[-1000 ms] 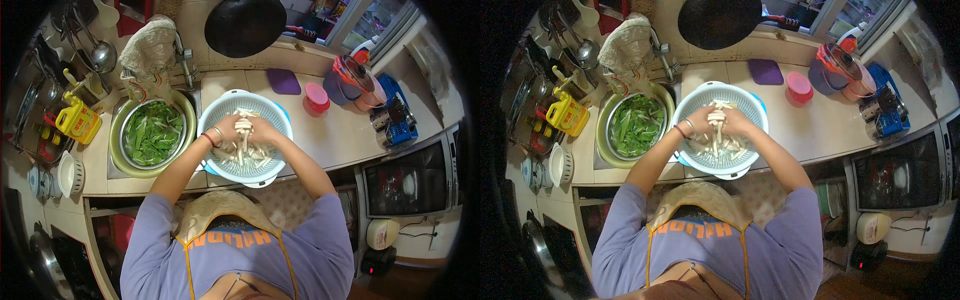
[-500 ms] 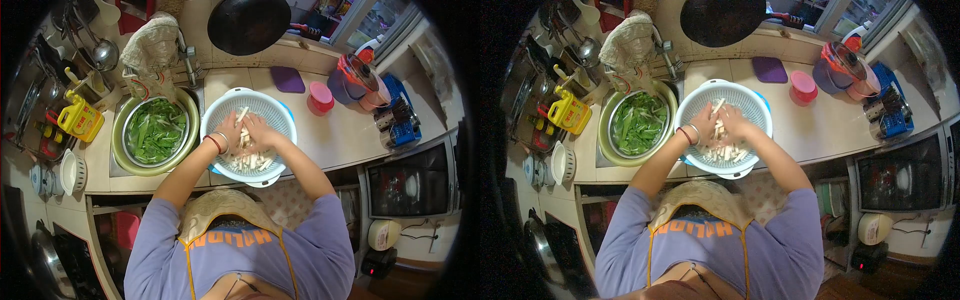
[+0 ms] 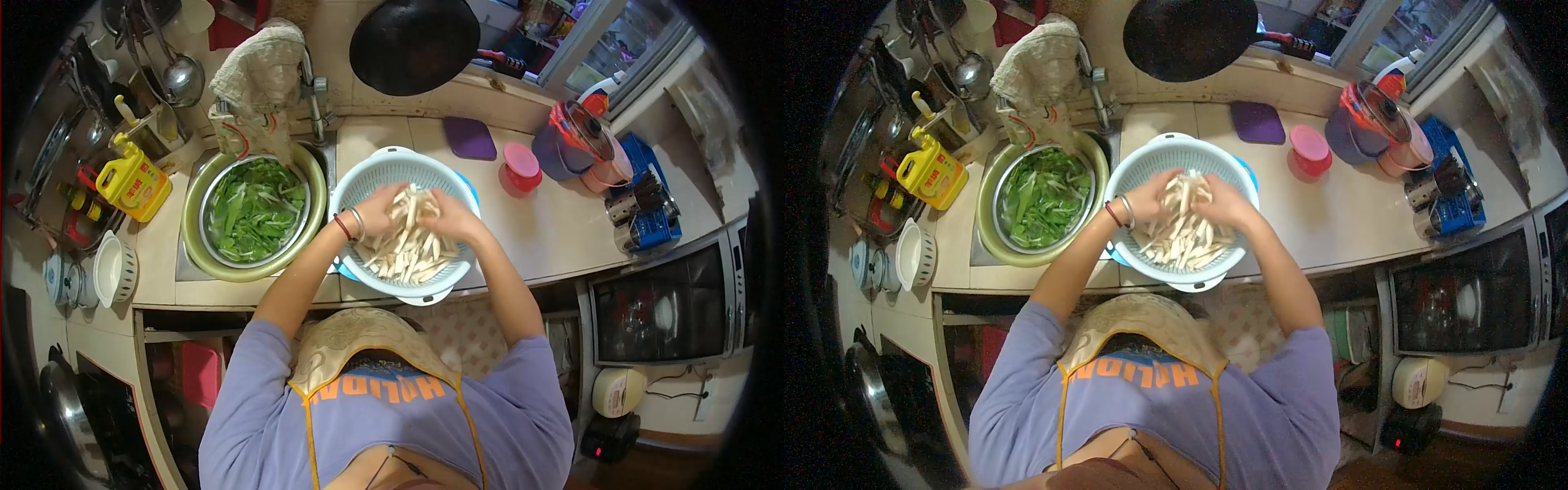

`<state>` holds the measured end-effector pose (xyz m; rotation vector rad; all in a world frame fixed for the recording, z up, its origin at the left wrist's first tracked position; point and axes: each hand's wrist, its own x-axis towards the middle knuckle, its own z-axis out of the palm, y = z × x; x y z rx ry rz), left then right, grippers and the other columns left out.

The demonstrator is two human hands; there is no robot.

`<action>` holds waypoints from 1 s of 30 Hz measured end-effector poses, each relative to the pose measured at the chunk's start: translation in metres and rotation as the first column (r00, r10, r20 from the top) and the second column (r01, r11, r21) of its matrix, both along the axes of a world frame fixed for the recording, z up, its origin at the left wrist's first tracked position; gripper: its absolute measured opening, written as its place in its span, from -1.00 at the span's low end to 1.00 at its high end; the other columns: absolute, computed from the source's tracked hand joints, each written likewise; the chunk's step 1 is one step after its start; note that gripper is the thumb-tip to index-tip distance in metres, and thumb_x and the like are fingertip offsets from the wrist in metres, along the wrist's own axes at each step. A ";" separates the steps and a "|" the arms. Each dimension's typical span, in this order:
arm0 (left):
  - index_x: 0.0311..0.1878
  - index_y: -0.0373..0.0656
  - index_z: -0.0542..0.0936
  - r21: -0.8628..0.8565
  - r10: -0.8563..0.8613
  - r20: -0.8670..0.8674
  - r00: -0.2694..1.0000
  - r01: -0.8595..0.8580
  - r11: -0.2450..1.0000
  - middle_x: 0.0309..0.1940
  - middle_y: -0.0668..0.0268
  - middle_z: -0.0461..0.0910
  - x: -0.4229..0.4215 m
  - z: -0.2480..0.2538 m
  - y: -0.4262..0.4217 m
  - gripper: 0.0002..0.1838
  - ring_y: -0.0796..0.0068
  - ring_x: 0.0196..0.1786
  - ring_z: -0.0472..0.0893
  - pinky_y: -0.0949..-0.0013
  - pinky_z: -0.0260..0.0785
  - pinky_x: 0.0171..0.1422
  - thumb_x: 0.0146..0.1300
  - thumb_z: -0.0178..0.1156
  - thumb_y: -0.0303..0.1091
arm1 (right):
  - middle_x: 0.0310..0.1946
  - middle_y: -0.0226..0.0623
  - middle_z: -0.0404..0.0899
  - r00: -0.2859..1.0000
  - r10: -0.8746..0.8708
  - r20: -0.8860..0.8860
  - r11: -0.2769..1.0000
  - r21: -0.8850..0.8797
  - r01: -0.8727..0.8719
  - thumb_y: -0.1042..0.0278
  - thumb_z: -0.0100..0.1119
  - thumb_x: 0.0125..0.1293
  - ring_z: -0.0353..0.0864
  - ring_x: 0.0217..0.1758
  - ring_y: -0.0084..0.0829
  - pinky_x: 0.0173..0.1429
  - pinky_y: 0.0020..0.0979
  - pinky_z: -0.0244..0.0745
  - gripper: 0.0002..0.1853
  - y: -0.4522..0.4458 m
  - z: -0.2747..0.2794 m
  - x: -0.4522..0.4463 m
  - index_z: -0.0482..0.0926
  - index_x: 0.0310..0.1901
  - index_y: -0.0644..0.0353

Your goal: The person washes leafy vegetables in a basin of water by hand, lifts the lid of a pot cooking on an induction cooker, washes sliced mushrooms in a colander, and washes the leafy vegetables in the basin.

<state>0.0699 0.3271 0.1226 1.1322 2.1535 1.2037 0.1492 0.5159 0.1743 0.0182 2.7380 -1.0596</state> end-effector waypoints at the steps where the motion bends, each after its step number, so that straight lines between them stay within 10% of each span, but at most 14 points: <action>1: 0.35 -0.09 0.11 -0.033 0.041 -0.104 0.994 -0.045 0.998 0.25 -0.13 0.11 0.002 -0.003 0.002 -0.09 -0.12 0.28 0.19 0.18 0.03 0.40 -0.19 0.22 -0.46 | -0.09 0.09 0.52 0.999 0.003 -0.053 0.999 0.035 -0.001 0.23 0.27 -0.01 0.53 0.02 -0.09 0.11 -0.24 0.40 -0.38 0.004 -0.001 0.001 0.34 0.08 0.34; 7: 0.40 -0.04 0.02 -0.517 -0.146 -0.536 0.832 -0.187 0.835 0.40 -0.05 -0.14 0.022 0.015 0.001 -0.10 -0.11 0.44 -0.16 -0.02 -0.21 0.45 0.04 0.17 0.04 | 0.27 0.22 0.10 0.898 0.385 -0.210 0.879 0.381 -0.288 0.06 0.30 0.01 0.10 0.35 0.08 0.32 -0.15 0.17 -0.12 0.011 -0.024 -0.005 0.10 0.30 0.30; 12: 0.43 -0.14 -0.11 -0.756 -0.278 -0.363 0.889 -0.107 0.646 0.44 0.01 -0.30 0.021 0.010 0.006 -0.03 0.01 0.48 -0.29 0.00 -0.37 0.47 0.13 -0.04 0.28 | 0.40 0.15 -0.35 0.930 0.288 0.228 0.761 0.535 -0.366 -0.18 0.31 -0.08 -0.30 0.42 0.28 0.35 0.23 -0.18 0.17 -0.034 -0.022 0.004 -0.23 0.41 0.15; 30: 0.42 -0.15 -0.11 -0.744 -0.250 -0.357 0.900 -0.112 0.659 0.43 -0.02 -0.27 0.023 -0.001 0.006 0.00 0.02 0.47 -0.19 0.03 -0.31 0.47 0.08 0.02 0.27 | 0.39 0.17 -0.29 0.948 0.252 0.195 0.708 0.631 -0.318 -0.03 0.27 -0.01 -0.18 0.41 0.24 0.32 0.11 0.07 0.03 -0.042 -0.026 0.013 -0.12 0.39 0.17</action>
